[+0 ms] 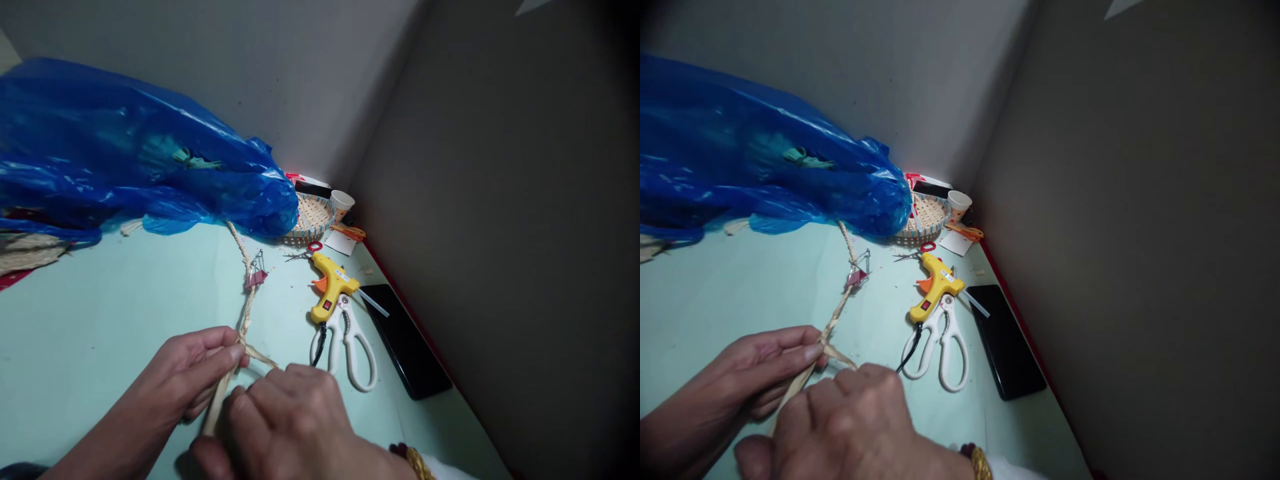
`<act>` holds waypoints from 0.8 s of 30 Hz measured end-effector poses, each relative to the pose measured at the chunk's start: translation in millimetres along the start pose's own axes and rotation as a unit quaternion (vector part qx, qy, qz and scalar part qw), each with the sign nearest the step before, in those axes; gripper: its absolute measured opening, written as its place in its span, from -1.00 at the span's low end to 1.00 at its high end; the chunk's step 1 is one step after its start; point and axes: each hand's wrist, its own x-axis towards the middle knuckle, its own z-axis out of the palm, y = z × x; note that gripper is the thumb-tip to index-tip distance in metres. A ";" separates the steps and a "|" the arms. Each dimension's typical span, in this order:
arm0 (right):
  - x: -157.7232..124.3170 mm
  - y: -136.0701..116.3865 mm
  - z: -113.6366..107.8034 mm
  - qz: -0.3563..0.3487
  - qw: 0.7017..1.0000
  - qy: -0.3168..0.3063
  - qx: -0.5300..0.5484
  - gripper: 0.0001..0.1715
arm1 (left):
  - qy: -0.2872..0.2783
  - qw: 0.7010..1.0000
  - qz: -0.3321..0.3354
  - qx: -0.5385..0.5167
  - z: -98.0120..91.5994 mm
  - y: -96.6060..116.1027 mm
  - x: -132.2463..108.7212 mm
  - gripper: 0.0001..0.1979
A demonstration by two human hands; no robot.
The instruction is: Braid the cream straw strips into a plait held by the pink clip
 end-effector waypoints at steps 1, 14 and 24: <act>3.2 -0.9 -11.6 -0.039 0.998 0.019 -0.038 -0.70 | -0.007 1.000 -0.001 -0.009 -0.2 0.0 -0.1 -0.69; 33.5 16.5 -25.2 0.212 0.943 -0.028 0.256 -0.72 | 0.009 0.989 0.039 0.145 6.5 12.3 -4.6 -0.60; 27.7 12.8 -21.2 0.196 0.954 0.023 0.225 -0.69 | 0.099 0.922 0.176 0.329 -4.3 -7.9 -13.3 -0.52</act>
